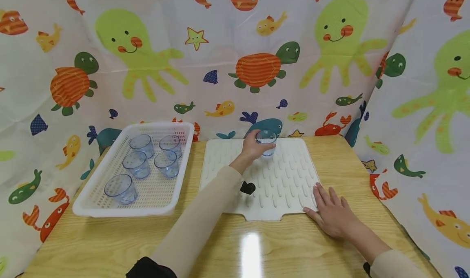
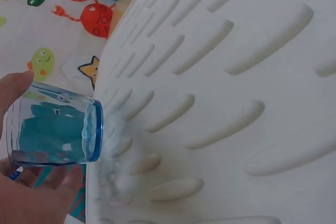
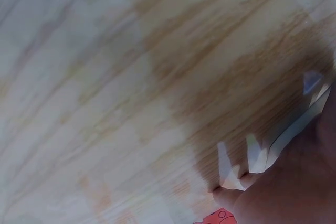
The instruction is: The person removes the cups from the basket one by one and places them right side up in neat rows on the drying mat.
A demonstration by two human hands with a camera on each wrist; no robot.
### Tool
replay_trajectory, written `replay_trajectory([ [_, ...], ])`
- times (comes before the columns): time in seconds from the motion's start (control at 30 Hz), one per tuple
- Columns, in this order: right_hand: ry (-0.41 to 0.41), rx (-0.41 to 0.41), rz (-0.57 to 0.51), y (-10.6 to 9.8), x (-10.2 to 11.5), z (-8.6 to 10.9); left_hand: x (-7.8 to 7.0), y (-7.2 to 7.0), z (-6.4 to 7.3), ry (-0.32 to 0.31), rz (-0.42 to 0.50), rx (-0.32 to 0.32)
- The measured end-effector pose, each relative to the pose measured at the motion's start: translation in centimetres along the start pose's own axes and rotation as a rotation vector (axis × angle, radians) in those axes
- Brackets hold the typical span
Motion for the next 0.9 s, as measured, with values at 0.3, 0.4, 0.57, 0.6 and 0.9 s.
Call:
replay_trajectory([
  [0.3, 0.005, -0.007, 0.005, -0.3, -0.1, 0.4, -0.2, 1.0, -0.2, 0.005, 0.020, 0.002],
  [0.4, 0.008, -0.003, 0.004, -0.4, -0.1, 0.4, -0.4, 1.4, -0.1, 0.005, 0.030, 0.001],
  [0.57, 0.011, -0.005, 0.001, -0.4, -0.1, 0.3, -0.6, 1.9, -0.5, 0.006, 0.037, -0.006],
  [0.6, 0.012, -0.004, 0.000, -0.4, -0.1, 0.2, -0.6, 2.0, -0.6, 0.006, 0.030, -0.008],
  [0.9, 0.017, 0.007, -0.013, 0.1, -0.1, 0.0, -0.5, 2.5, -0.7, 0.025, 0.033, -0.012],
])
Point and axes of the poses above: each hand's wrist, its own z-axis away from the middle knuckle, its own y-axis out of the palm, x = y × z, the point moved 5 cm from there along -z, towards the middle knuckle, and after that the axes turned 2 degrees about y, right-handed, at the moved point
